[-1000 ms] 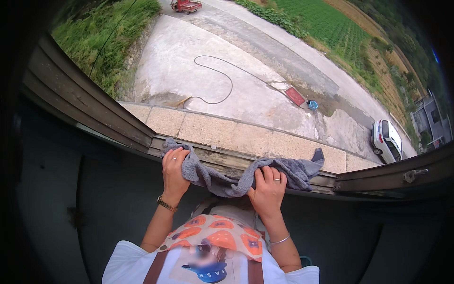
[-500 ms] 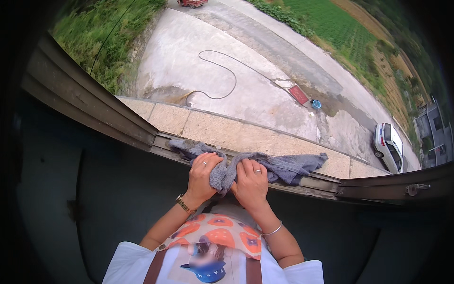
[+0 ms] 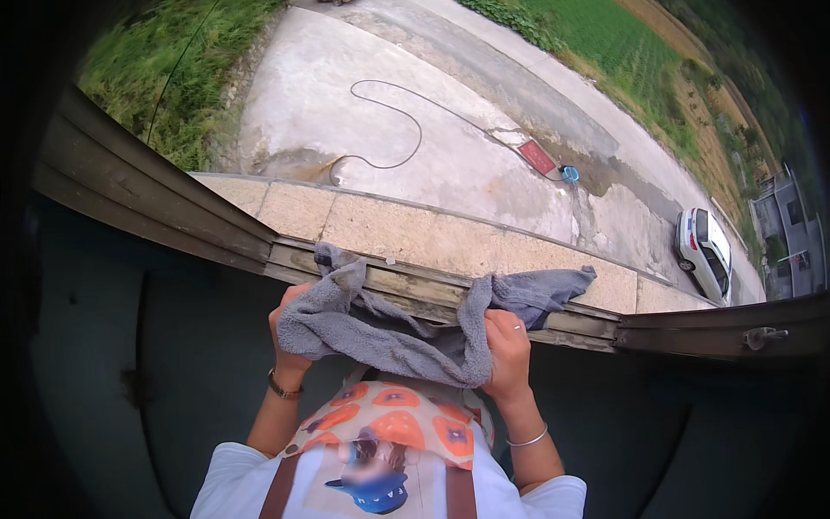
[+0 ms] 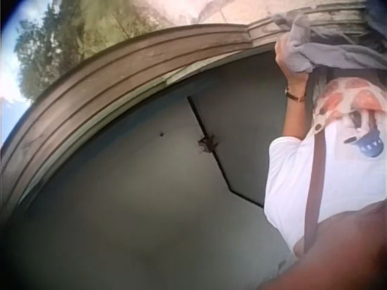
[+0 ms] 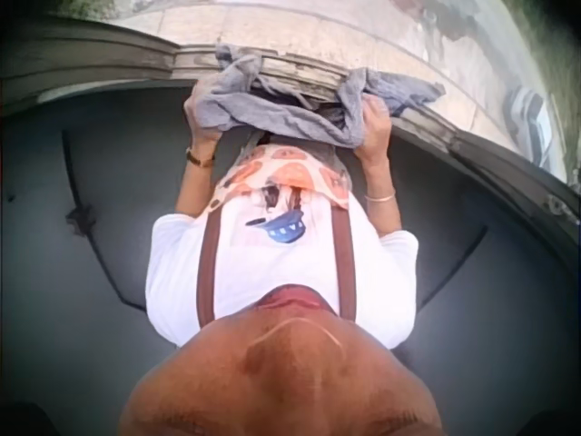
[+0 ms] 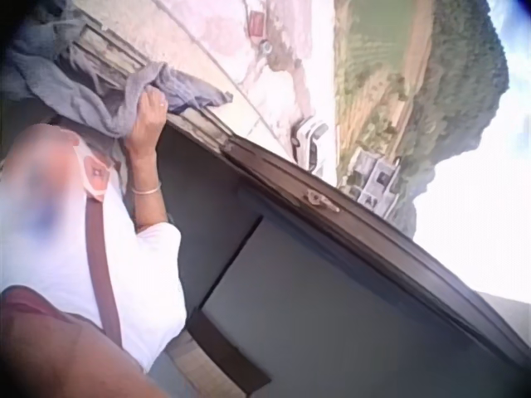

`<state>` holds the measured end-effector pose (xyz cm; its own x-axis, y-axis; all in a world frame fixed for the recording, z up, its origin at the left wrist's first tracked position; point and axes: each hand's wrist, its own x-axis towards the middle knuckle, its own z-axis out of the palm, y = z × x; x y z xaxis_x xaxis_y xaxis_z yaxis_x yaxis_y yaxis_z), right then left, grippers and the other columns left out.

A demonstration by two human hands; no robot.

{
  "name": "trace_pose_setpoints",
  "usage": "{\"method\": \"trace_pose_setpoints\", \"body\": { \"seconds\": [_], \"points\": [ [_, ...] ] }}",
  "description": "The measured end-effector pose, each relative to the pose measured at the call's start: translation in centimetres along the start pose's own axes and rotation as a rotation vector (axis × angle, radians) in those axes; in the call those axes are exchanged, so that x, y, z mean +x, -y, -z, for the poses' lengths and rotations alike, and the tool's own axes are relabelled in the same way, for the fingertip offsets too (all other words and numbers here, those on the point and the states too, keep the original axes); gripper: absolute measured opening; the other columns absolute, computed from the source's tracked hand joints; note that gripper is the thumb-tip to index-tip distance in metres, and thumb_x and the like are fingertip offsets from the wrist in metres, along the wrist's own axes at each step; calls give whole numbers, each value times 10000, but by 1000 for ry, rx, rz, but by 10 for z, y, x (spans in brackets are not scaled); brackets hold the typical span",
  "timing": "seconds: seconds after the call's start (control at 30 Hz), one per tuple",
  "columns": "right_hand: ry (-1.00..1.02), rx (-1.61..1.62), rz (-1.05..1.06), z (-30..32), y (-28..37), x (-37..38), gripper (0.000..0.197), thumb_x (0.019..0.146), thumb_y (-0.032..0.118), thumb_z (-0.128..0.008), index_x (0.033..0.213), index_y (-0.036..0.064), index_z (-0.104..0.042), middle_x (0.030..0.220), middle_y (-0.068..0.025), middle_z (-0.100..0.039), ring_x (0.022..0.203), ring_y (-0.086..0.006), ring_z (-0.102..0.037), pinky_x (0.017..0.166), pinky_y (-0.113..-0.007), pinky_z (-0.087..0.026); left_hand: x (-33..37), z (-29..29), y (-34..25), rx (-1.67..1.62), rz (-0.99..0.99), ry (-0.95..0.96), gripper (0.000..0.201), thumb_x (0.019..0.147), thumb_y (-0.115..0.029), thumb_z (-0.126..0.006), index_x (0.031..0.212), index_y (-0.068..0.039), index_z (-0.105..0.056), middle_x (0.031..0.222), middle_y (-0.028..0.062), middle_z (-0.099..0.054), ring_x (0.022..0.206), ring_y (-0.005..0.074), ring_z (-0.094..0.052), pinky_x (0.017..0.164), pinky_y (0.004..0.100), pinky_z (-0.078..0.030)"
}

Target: The person scrubs the window frame with a small stick, then rinses a gray cloth in a bucket of water and wipes the window frame and sill with the cloth. The person repeatedly wrings and reuses the cloth while cleaning the frame.

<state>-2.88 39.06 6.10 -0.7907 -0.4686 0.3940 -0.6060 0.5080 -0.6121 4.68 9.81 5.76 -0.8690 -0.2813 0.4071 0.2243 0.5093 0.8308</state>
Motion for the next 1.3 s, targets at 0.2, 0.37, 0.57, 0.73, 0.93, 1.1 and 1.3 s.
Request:
{"method": "trace_pose_setpoints", "body": {
  "seconds": [0.2,0.37,0.57,0.73,0.93,1.1,1.3],
  "points": [
    [60,-369,75,-17,17,8,338,793,365,-572,903,49,-621,919,-62,-598,908,-242,-555,803,-377,-377,11,-34,-11,297,-178,170,306,687,-195,-681,941,-40,-610,916,126,-627,897,321,-588,828,403,-440],
    [87,-361,83,-34,25,15,441,763,455,-588,875,29,-611,894,-81,-578,897,-270,-543,826,-392,-382,20,-42,-15,226,-165,229,271,677,-158,-666,918,-42,-617,909,122,-626,889,319,-587,819,406,-445],
    [109,-191,83,-59,39,22,385,774,333,-592,967,1,-609,970,-126,-567,986,-310,-519,846,-401,-406,17,-35,0,97,-85,225,198,727,-127,-646,897,-25,-644,913,96,-648,905,294,-612,837,390,-467],
    [67,140,78,-38,17,22,324,765,145,-614,1040,-22,-588,995,-184,-588,925,-350,-552,818,-388,-454,-12,-29,37,-938,453,-98,317,892,-242,-514,1103,-12,-571,1070,109,-626,1003,239,-600,919,384,-465],
    [261,24,72,-38,15,45,339,663,30,-643,998,20,-592,968,-146,-583,878,-337,-554,760,-397,-473,-25,-17,51,-1043,373,-239,394,953,-311,-419,1197,-12,-498,1161,141,-577,1079,242,-562,957,394,-451],
    [363,-185,322,-52,31,60,297,661,66,-669,951,71,-608,920,-52,-558,831,-247,-532,701,-342,-458,-28,-26,50,-975,358,-263,379,951,-303,-427,1162,0,-514,1126,131,-587,1047,213,-571,938,361,-456],
    [346,-288,492,-54,18,52,251,715,115,-598,964,88,-612,959,-33,-538,844,-202,-519,685,-312,-435,-13,-20,29,-953,382,-90,338,926,-268,-465,1094,13,-545,1055,120,-605,982,187,-588,896,326,-470]
  ]
}}
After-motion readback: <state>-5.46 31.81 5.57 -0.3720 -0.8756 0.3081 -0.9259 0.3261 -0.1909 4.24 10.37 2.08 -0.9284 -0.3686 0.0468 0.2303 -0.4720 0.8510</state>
